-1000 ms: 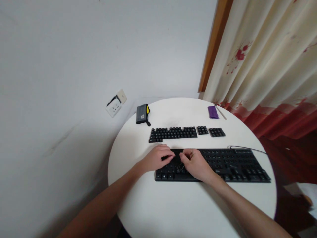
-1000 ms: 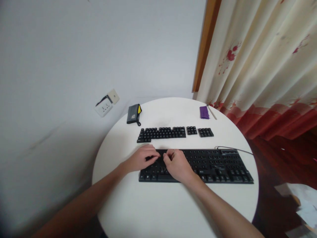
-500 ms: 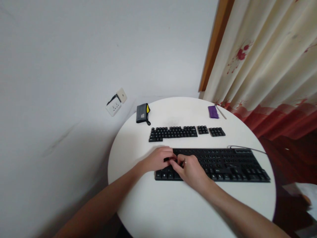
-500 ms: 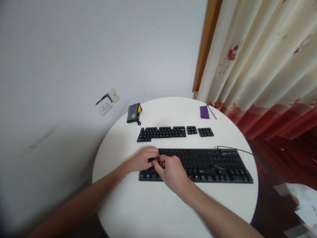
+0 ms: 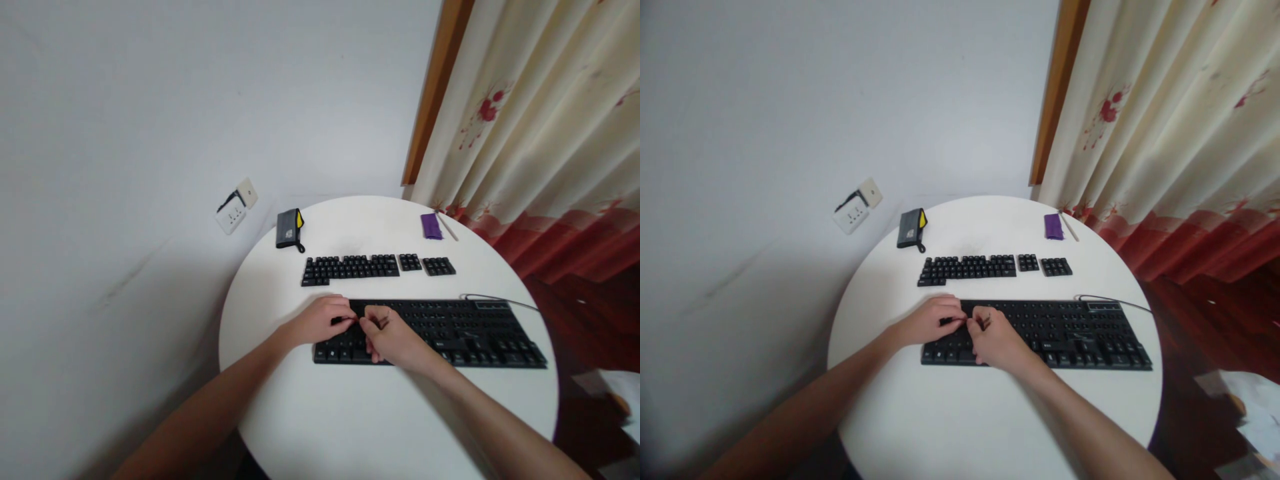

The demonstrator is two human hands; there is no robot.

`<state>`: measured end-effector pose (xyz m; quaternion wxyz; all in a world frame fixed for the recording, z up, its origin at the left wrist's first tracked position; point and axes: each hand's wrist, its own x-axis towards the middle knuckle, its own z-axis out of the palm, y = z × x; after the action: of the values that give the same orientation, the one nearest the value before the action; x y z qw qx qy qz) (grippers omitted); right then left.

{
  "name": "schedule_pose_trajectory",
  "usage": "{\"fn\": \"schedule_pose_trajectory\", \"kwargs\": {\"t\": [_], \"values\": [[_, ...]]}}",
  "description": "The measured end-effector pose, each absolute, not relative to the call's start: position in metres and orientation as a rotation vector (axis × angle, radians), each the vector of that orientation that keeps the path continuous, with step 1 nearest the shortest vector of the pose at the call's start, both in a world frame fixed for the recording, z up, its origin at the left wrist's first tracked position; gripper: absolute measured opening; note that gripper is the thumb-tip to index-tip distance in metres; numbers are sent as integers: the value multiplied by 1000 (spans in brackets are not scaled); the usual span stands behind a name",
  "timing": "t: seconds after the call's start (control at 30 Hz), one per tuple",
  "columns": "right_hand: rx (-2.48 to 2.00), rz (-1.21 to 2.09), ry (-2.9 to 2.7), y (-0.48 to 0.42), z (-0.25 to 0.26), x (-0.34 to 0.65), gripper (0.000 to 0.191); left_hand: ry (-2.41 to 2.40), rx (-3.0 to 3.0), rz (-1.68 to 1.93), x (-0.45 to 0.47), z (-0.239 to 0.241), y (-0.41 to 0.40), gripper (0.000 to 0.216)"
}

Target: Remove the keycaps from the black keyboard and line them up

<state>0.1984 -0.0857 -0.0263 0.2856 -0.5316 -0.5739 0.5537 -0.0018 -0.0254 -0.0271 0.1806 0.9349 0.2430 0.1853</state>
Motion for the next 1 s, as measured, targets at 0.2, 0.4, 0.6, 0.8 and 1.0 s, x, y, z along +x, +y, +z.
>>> {"fn": "schedule_pose_trajectory", "kwargs": {"t": [0.2, 0.4, 0.6, 0.8, 1.0], "values": [[-1296, 1643, -1356, -77, -20, 201, 33, 699, 2597, 565, -2, -26, -27, 24], [-1159, 1256, -1444, -79, -9, 201, 38, 727, 2439, 782, -1, -28, -28, 26], [-1234, 1012, -1546, -81, -8, 199, 36, 713, 2375, 1015, 5, -28, -30, 13], [-1191, 1105, -1413, -77, -19, 194, 41, 825, 2353, 1083, 5, -30, -29, 16], [-1183, 1093, -1295, -74, -28, 191, 38, 773, 2461, 1135, 7, -33, -29, 13]]}}
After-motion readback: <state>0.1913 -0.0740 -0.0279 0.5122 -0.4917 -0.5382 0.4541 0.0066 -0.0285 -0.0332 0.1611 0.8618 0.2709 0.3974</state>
